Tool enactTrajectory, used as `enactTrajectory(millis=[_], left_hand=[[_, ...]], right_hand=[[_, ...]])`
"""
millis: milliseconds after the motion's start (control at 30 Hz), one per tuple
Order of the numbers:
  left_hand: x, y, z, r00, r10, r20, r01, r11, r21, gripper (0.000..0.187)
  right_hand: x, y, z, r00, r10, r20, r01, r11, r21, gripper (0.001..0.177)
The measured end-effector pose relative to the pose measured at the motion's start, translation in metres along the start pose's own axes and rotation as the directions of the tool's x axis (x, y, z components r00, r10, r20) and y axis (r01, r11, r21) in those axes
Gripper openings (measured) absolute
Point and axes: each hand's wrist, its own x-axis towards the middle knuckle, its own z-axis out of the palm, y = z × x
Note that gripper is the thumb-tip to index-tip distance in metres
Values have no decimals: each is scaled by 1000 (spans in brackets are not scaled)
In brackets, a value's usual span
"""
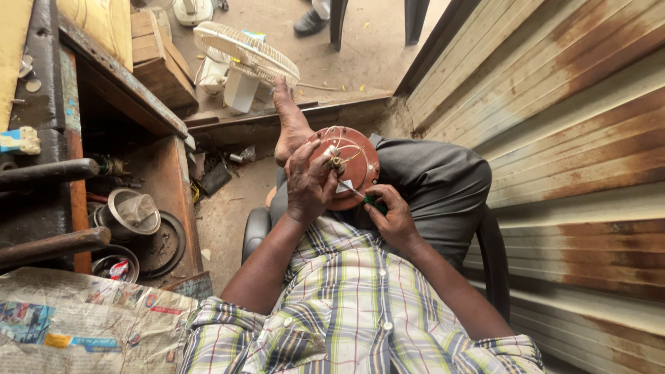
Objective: The person sits in a workshop and repairs a circular electrical component, likely a fan motor housing. They use a screwdriver to tighten screws on the component and a hammer to tap a central brass fitting. The person manipulates wires and inspects the assembly while seated.
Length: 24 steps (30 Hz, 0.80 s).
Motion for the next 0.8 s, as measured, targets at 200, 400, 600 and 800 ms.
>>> enactTrajectory(millis=[200,400,600,800], left_hand=[[19,16,-16,999,44,14,-43,998,-35,31],[34,6,-21,987,69,146,-57,994,-89,32],[39,1,-26,970,102,219,-78,990,-117,31],[37,3,-14,972,218,88,-223,974,46,37]], right_hand=[[5,-3,-4,999,-34,-32,35,999,18,29],[1,3,-1,999,-15,-29,16,999,36,32],[4,12,3,999,-9,-33,12,994,107,31],[7,23,2,998,-56,-38,61,988,142,31]])
